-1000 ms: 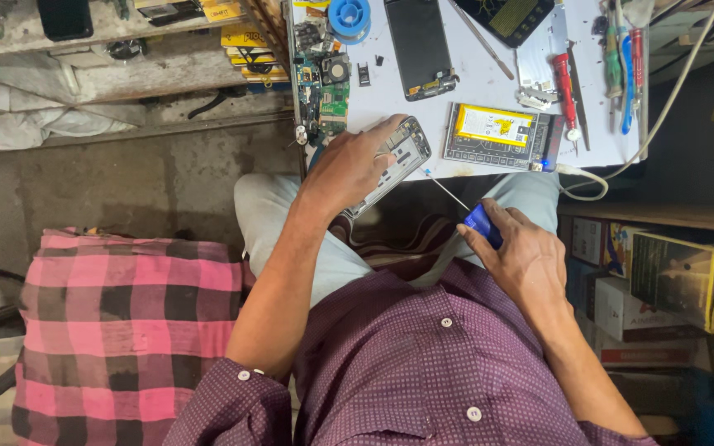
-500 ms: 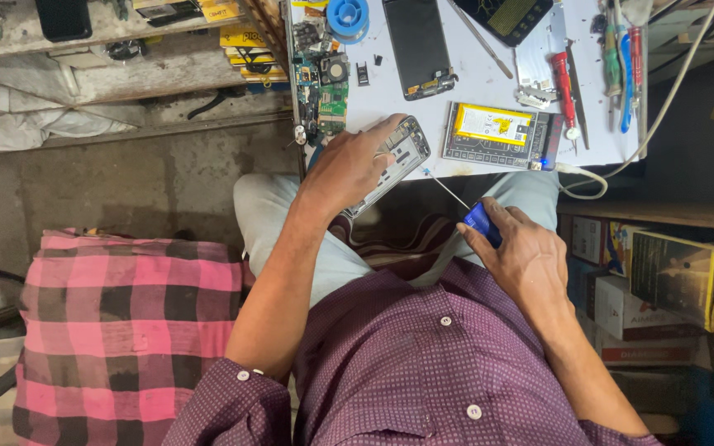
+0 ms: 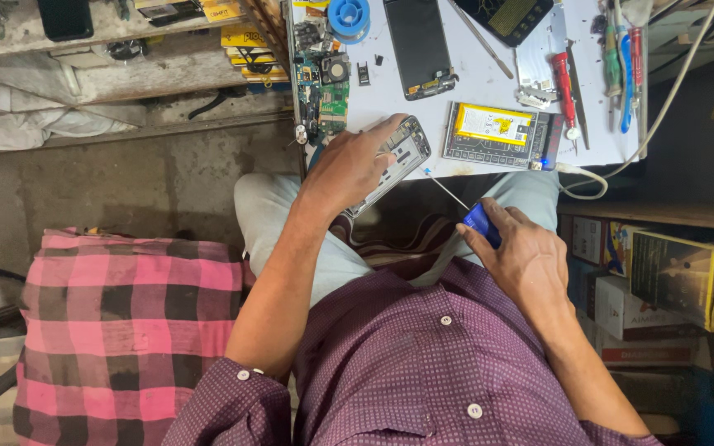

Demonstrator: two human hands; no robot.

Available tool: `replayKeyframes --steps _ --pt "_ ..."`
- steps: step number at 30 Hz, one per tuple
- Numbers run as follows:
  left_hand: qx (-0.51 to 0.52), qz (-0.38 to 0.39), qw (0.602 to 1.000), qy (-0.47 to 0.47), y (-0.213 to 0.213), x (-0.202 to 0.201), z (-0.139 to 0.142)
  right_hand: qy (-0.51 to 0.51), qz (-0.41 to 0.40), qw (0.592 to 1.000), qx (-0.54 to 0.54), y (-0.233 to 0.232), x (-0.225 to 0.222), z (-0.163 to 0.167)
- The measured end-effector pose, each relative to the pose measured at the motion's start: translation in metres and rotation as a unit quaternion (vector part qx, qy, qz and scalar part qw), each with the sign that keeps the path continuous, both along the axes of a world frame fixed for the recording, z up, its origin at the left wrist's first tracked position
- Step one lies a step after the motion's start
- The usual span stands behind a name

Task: The person sits at a repair bench working on a disassembled smartphone. They handle the phone's internal frame, use a screwdriver to work on components inside the open phone body, and reposition the device on their lap while continuing to work on it with the screwdriver.

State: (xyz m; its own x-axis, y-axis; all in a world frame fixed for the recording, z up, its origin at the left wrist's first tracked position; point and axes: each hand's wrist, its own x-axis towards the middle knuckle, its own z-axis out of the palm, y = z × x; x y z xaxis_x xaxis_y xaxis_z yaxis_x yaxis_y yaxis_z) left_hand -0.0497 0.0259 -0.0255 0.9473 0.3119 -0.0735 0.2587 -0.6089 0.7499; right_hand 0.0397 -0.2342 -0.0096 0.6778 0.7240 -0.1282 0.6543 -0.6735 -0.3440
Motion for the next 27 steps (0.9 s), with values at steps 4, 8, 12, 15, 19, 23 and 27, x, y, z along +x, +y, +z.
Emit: replayKeyframes --steps 4,8,12,15,19,23,27 --pt "0.002 -0.005 1.0 -0.001 0.0006 0.0004 -0.0004 0.005 -0.003 1.0 0.001 -0.0002 -0.0007 0.0023" --pt "0.002 -0.002 1.0 -0.015 -0.0001 -0.0009 -0.0023 -0.002 -0.001 1.0 -0.013 0.0001 -0.0015 0.0014" --pt "-0.003 -0.006 1.0 0.0 0.0009 -0.0015 -0.0039 -0.004 0.011 1.0 0.019 -0.001 -0.0014 -0.0001" --pt "0.011 -0.005 0.999 -0.032 0.0 -0.0016 -0.0058 -0.008 0.01 1.0 0.009 -0.0012 -0.001 0.0003" --pt "-0.001 -0.002 1.0 -0.008 -0.0001 -0.0005 -0.0054 0.002 0.015 1.0 0.01 -0.0015 -0.0038 0.0028" --pt "0.004 -0.002 1.0 -0.019 -0.0003 -0.0011 -0.0016 0.004 0.01 1.0 0.002 0.0005 -0.0035 0.0032" --pt "-0.036 0.02 0.997 0.063 -0.0016 -0.0005 0.0023 0.008 0.017 1.0 0.016 -0.0011 -0.0056 0.0035"
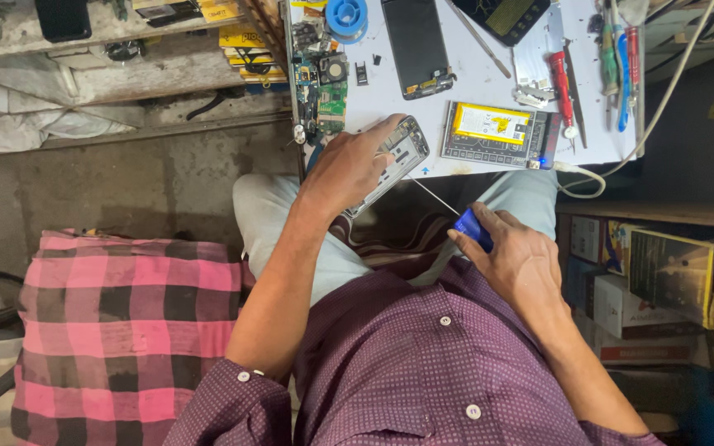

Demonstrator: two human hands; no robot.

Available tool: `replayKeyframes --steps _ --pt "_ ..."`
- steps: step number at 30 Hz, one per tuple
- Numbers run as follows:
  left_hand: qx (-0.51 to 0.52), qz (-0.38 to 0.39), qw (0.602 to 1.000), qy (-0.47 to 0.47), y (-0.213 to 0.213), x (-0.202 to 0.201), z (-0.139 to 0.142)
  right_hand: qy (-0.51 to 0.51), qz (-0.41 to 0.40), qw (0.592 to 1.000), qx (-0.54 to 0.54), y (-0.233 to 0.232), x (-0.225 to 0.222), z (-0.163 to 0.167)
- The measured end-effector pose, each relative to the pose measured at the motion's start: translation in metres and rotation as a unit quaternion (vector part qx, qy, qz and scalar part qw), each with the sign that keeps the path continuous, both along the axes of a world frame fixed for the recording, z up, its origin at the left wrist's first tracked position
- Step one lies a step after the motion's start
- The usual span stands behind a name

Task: The person sits at a repair bench working on a disassembled smartphone. They handle the phone's internal frame, use a screwdriver to work on components inside the open phone body, and reposition the device on their lap while continuing to work on it with the screwdriver.

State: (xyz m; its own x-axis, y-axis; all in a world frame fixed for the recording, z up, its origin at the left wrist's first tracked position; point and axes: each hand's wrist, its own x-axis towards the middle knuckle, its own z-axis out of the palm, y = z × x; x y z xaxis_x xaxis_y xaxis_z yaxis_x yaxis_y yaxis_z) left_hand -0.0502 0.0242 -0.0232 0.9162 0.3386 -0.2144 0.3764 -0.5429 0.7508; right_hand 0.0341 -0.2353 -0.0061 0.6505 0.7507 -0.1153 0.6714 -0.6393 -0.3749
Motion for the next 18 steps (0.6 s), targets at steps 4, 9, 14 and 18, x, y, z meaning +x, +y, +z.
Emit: replayKeyframes --steps 4,9,14,18 --pt "0.024 -0.012 0.997 -0.074 0.0006 -0.0007 -0.0016 0.002 0.012 1.0 0.02 0.0004 -0.0025 -0.0011" --pt "0.022 -0.014 0.996 -0.08 0.0018 -0.0003 -0.0068 0.015 0.025 1.0 0.013 0.0006 -0.0061 -0.0017" --pt "0.009 -0.003 0.998 -0.057 0.0005 0.0001 -0.0066 0.002 0.033 0.999 0.022 0.0008 -0.0077 0.0004" --pt "0.024 -0.009 0.996 -0.083 -0.0006 -0.0001 -0.0049 0.009 0.021 1.0 -0.016 0.0024 -0.0083 0.0032"
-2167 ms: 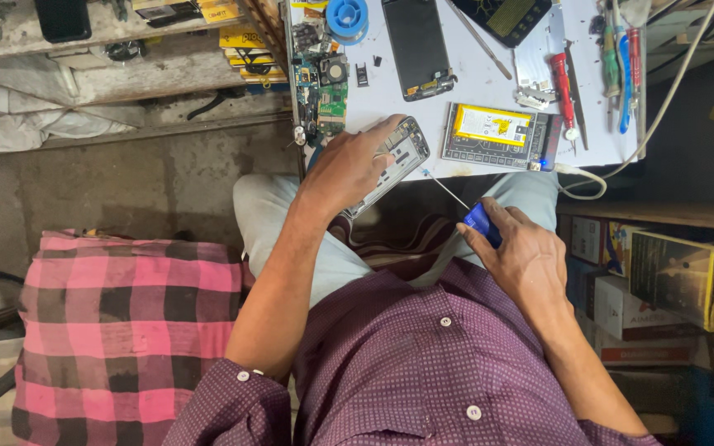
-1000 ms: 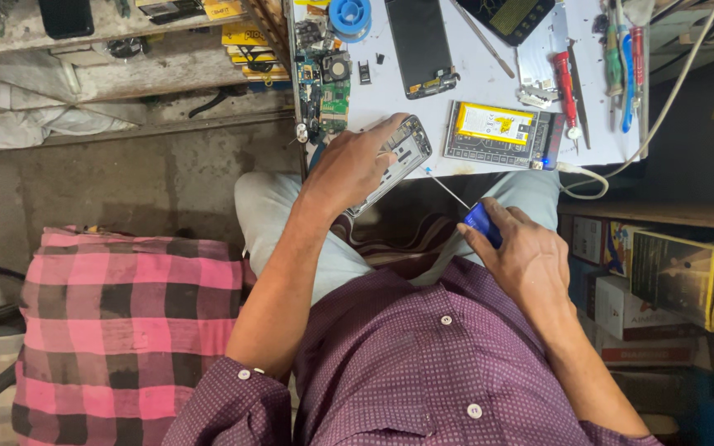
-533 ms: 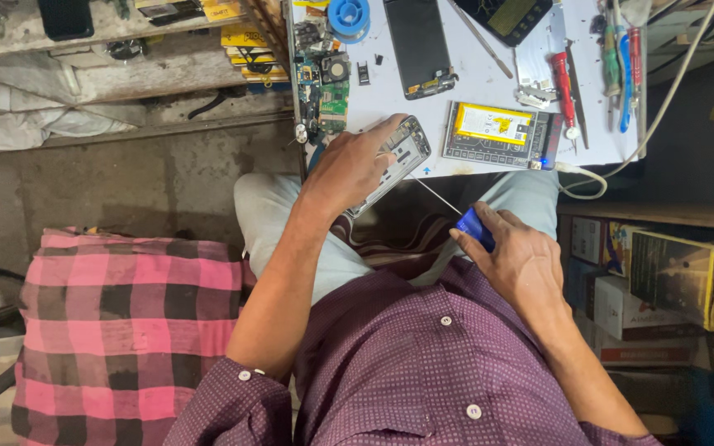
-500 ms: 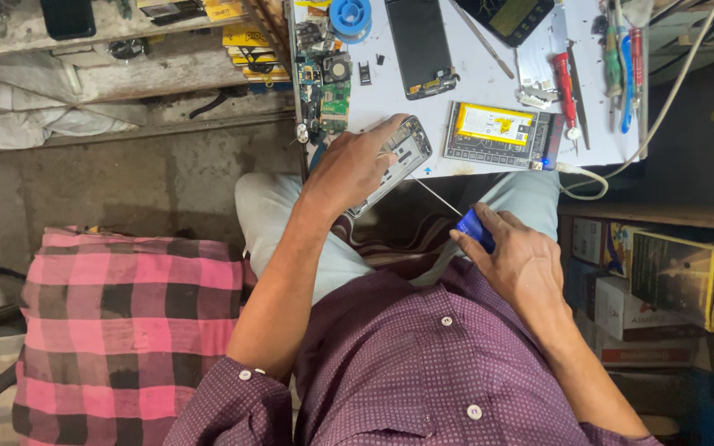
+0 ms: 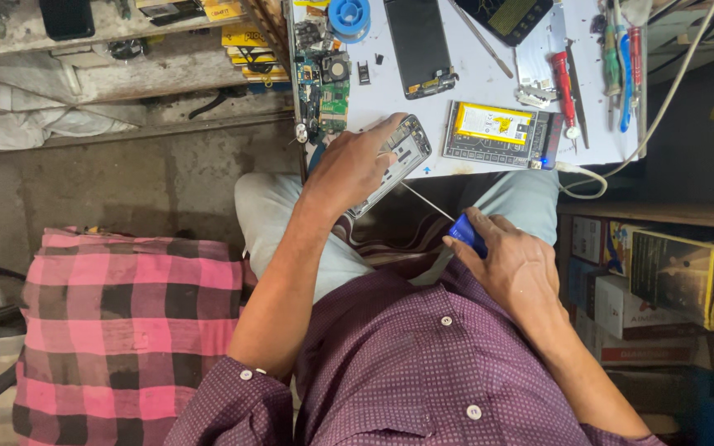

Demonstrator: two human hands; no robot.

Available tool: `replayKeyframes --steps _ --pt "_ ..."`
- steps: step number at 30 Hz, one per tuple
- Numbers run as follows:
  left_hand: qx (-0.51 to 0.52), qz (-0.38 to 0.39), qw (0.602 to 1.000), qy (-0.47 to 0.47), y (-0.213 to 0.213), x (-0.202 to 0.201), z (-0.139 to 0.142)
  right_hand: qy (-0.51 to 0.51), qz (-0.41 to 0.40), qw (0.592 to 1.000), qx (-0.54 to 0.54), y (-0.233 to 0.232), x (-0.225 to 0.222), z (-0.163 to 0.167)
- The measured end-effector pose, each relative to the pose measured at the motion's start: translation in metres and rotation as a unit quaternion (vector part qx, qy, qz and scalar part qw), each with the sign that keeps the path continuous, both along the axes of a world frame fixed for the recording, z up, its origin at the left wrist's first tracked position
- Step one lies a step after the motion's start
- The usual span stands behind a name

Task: The person sits at a repair bench working on a disassembled smartphone. They handle the phone's internal frame, use a screwdriver to work on components inside the open phone body, and reposition the device on their lap while continuing to work on it with the screwdriver.

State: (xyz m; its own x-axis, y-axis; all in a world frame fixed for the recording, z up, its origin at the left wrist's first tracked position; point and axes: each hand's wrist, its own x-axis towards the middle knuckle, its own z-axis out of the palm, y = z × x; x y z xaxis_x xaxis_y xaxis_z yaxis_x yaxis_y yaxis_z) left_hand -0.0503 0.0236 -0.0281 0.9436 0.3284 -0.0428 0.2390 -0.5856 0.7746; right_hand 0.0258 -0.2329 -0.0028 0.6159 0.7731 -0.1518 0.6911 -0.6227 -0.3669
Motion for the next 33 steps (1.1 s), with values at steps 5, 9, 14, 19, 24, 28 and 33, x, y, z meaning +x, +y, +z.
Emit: replayKeyframes --steps 5,9,14,19,24,28,33 --pt "0.002 0.001 1.0 -0.006 -0.001 -0.001 0.0 -0.003 0.02 1.0 -0.002 0.001 -0.002 0.001" --pt "0.002 0.0 1.0 -0.01 -0.002 0.0 0.001 -0.003 0.032 0.999 0.01 0.0 -0.004 0.0" --pt "-0.012 0.009 1.0 0.023 -0.002 0.0 0.002 0.013 0.039 0.999 0.004 0.001 -0.008 -0.001" --pt "-0.004 0.001 1.0 -0.007 -0.001 0.0 -0.001 0.009 0.033 0.999 0.003 -0.001 -0.002 0.0" --pt "-0.009 0.003 1.0 0.015 -0.001 0.0 0.001 0.0 0.036 0.999 0.001 0.0 -0.005 -0.001" --pt "-0.011 0.01 0.999 0.032 -0.001 -0.001 0.002 0.024 0.034 0.999 -0.009 -0.002 -0.002 -0.004" --pt "0.019 0.001 0.999 -0.043 0.0 -0.001 -0.005 0.05 -0.05 0.996 0.052 -0.016 0.008 -0.014"
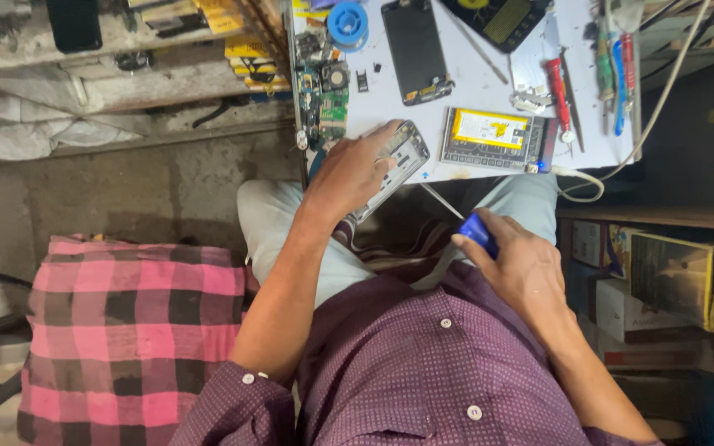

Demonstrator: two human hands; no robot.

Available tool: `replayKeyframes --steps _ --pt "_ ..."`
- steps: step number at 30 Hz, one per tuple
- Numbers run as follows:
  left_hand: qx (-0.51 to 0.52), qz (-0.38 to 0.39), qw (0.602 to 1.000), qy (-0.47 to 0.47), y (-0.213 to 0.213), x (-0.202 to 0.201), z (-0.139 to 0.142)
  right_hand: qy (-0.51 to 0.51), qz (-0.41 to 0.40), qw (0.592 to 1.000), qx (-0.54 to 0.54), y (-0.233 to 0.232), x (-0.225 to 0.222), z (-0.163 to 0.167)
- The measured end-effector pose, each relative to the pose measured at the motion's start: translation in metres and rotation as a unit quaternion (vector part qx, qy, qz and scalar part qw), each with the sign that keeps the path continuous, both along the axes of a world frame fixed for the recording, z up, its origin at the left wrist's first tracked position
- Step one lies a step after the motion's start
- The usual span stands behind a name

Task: The person sits at a repair bench working on a disassembled smartphone. They handle the phone's internal frame, use a screwdriver to work on components inside the open phone body, and reposition the device on their lap while continuing to work on it with the screwdriver.

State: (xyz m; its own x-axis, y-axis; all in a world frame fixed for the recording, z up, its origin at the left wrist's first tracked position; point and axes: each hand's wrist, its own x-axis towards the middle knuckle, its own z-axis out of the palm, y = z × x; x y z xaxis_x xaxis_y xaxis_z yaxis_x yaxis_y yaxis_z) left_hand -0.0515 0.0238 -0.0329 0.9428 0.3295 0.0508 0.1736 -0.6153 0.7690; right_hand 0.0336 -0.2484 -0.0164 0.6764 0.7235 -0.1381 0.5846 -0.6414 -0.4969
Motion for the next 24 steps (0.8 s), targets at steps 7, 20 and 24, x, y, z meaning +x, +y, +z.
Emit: replayKeyframes --steps 7,20,24 --pt "-0.393 0.188 0.895 -0.099 -0.027 -0.004 -0.006 0.391 -0.176 0.876 0.22 -0.005 0.012 -0.019" --pt "-0.64 0.215 0.702 -0.226 -0.081 0.002 -0.032 0.443 -0.249 0.777 0.372 0.033 0.018 -0.019" --pt "-0.686 0.105 0.695 -0.191 -0.063 -0.021 -0.036 0.445 -0.216 0.815 0.301 0.024 0.059 -0.011"
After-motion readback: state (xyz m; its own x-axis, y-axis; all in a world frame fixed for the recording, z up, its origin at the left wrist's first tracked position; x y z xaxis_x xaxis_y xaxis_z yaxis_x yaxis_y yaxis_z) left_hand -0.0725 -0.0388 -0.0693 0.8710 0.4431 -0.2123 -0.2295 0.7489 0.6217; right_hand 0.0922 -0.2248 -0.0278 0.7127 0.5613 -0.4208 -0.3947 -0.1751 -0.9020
